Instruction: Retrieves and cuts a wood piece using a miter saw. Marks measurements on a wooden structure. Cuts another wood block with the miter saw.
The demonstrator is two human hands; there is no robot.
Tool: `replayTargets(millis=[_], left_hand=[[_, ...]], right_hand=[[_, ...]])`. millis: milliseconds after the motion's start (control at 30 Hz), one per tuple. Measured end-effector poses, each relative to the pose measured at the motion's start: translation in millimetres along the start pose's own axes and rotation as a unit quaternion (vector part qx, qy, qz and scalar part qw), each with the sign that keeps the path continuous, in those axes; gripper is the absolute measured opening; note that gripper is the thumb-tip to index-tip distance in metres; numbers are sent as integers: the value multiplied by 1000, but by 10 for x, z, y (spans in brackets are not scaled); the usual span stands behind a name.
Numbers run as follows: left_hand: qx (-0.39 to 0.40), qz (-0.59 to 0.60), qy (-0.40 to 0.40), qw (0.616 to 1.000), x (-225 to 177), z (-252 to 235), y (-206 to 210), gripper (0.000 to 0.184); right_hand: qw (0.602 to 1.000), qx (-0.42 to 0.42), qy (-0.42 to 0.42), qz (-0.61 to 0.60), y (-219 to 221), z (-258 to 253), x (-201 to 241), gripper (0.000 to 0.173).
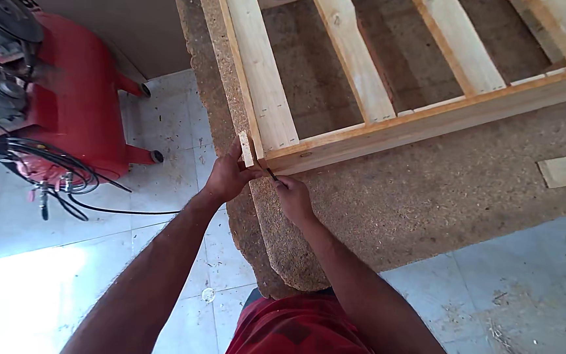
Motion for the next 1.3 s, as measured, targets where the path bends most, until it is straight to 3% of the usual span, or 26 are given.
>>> replayTargets(millis=[700,833,967,1033,1100,1200,1300], left_hand=[[-5,-11,4,1000,-33,9,9,102],[-30,43,4,999,-23,97,36,99],[-187,73,5,980,-137,904,95,85],[-216,182,45,958,-315,1363,378,89],[-141,267,92,949,-664,1659,1009,94],[-15,275,184,943,-1417,1538,2170,92],[55,246,253,934,-2138,1234,3241,90]], right_hand=[[997,-5,-49,57,0,149,70,29],[988,71,-49,130,-494,848,-506,29],[984,72,-11,164,-1614,1603,-1116,36],[986,38,-45,156,-2196,1866,-1123,40],[984,-8,-109,138,-2748,2135,-900,34],[963,-78,-205,154,-3564,2341,-535,26],[927,-172,-242,229,-4389,2484,-510,24]])
Point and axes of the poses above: each hand's wrist, its own z-axis away from the middle knuckle, its own y-axis out of the palm, x = y × z, the point moved 6 cm from there along -z, towards the middle knuckle, and after that the axes turned 8 degrees about z, right-handed, at the moved point
